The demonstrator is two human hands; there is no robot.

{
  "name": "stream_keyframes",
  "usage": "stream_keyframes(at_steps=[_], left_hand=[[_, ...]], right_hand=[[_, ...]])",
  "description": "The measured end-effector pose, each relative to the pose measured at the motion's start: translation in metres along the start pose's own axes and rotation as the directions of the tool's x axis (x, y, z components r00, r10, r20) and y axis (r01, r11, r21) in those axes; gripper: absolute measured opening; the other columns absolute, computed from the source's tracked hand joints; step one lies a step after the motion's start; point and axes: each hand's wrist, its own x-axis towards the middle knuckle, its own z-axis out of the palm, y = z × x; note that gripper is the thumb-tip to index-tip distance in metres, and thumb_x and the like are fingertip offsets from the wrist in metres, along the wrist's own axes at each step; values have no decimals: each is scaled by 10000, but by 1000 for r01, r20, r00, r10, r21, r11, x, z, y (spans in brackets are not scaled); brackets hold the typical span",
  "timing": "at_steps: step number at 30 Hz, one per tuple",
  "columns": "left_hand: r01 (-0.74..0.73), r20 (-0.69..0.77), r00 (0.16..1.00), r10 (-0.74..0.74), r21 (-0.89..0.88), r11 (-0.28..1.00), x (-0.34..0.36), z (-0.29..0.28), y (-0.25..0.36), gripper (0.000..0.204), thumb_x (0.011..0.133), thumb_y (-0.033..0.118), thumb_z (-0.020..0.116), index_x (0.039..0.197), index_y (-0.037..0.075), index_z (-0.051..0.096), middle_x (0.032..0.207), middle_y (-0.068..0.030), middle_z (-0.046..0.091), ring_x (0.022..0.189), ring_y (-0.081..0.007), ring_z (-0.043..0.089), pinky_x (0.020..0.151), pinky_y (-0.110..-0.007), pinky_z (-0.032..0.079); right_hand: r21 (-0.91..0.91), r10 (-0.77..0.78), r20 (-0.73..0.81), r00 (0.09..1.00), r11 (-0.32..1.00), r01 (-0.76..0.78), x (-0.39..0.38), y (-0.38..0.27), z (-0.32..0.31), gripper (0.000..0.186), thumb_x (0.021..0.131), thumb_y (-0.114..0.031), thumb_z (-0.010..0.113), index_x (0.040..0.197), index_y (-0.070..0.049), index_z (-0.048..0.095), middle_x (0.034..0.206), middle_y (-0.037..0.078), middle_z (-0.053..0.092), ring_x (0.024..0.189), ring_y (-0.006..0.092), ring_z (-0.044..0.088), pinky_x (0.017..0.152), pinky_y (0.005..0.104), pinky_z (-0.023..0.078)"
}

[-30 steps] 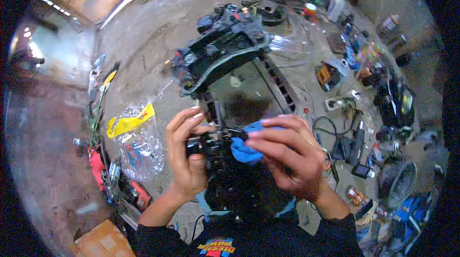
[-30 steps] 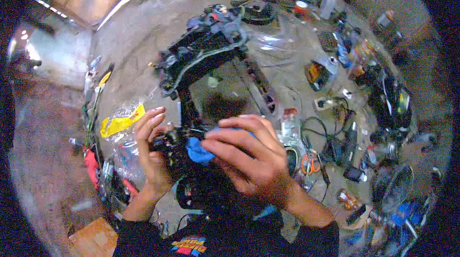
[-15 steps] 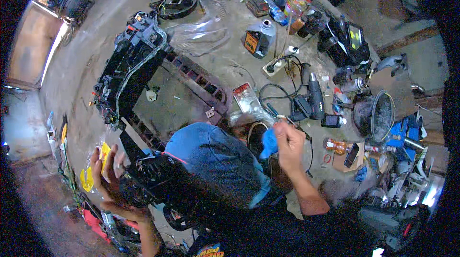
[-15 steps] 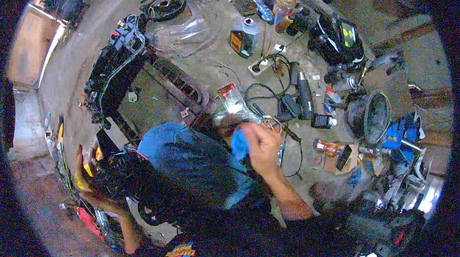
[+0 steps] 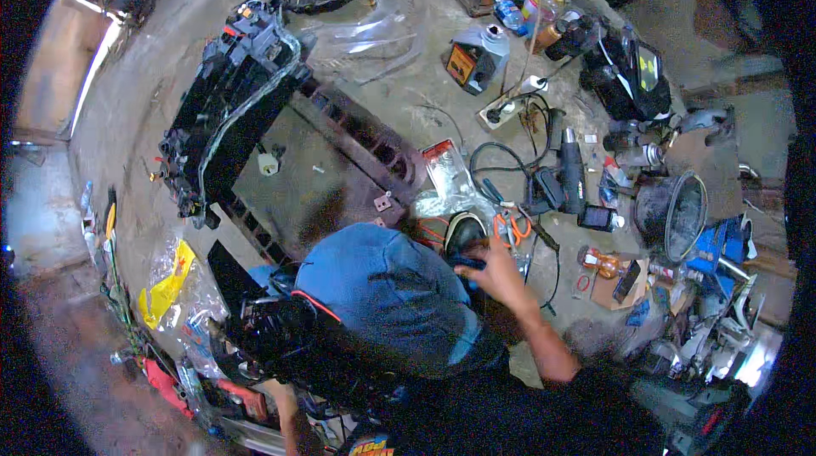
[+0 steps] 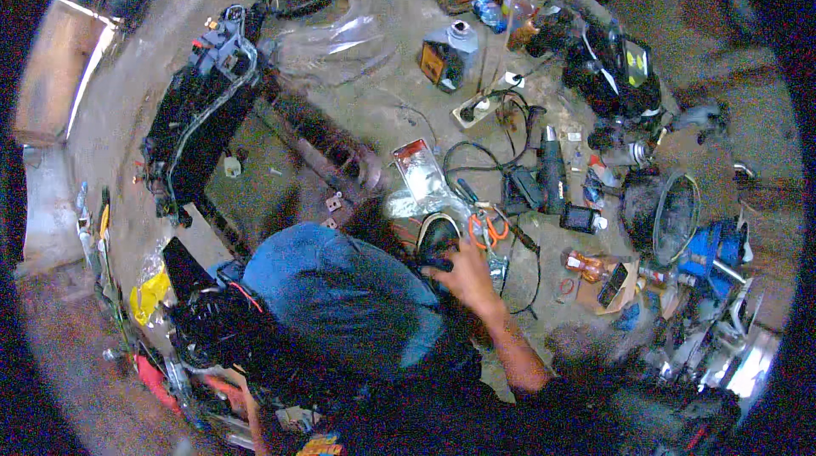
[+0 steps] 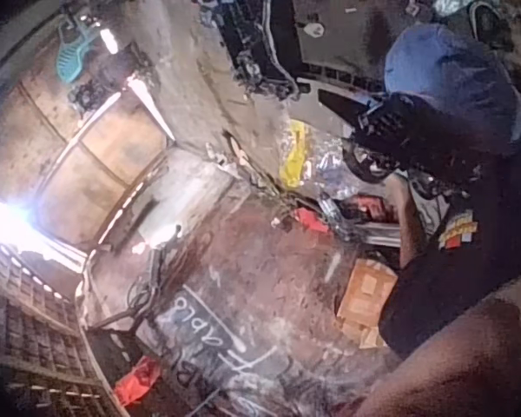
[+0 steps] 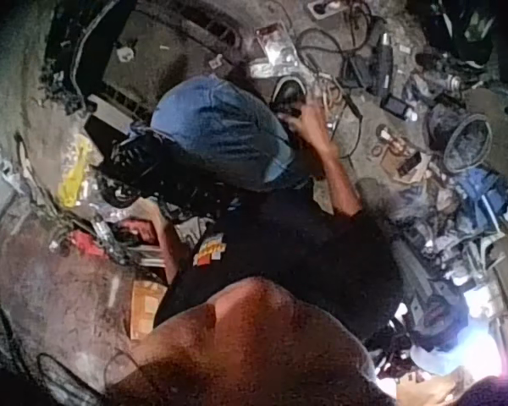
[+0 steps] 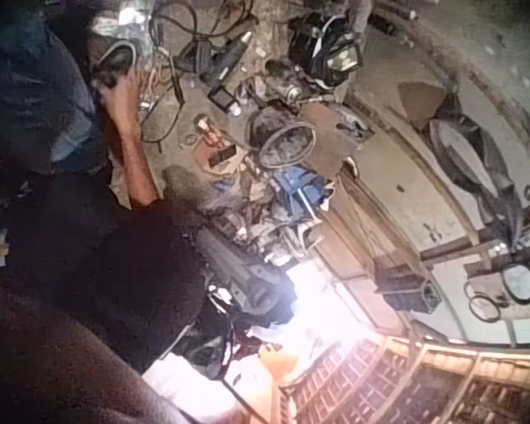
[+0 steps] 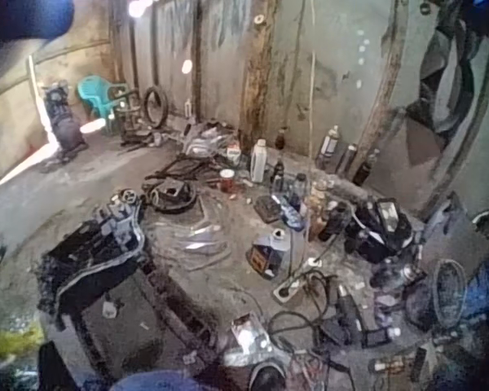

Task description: Repairing or modifying a motorcycle headlight assembly by connecting wires and assembling parts.

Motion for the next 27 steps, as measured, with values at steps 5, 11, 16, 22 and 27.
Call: stream_keyframes(at_steps=[5,11,16,22,27], left_hand=[[-46,-17,999,48,133,990,-20,2,12,567,1047,362,487,1450,-37,474,1454,-174,517,1296,-319,540,1119,-445,423],[-204,-36,976,214,181,962,-7,7,24,494,1051,272,510,1427,-48,491,1418,-164,544,1293,-291,533,1123,-418,420],[-434,-113,901,419,-248,866,9,-4,38,474,997,301,591,1349,-6,507,1360,-202,476,1226,-343,580,1039,-514,487],[-746,89,665,742,24,666,21,-18,78,544,794,337,864,1240,171,603,1312,-195,486,1262,-447,532,1058,-589,429],[-834,186,503,844,-152,531,38,0,111,698,688,383,961,1279,236,619,1412,-189,499,1300,-500,544,1058,-606,428]], right_hand=[[171,26,-69,997,985,-14,82,6,-37,327,886,-275,766,1128,-56,762,1153,219,697,1060,416,663,938,472,526],[111,-64,-186,980,990,86,165,9,2,320,896,-176,723,1200,-76,724,1155,212,685,1048,429,660,922,502,531],[-104,-159,-151,976,984,144,186,2,18,356,907,-154,697,1255,-79,698,1270,173,685,1104,385,671,963,469,540],[-225,-185,-80,980,961,163,198,15,35,259,982,-71,513,1165,7,678,1127,254,688,1011,442,673,865,511,539],[-121,-107,-54,993,988,100,201,22,36,257,992,-111,489,1093,31,678,1054,279,687,1002,479,663,871,544,511]])
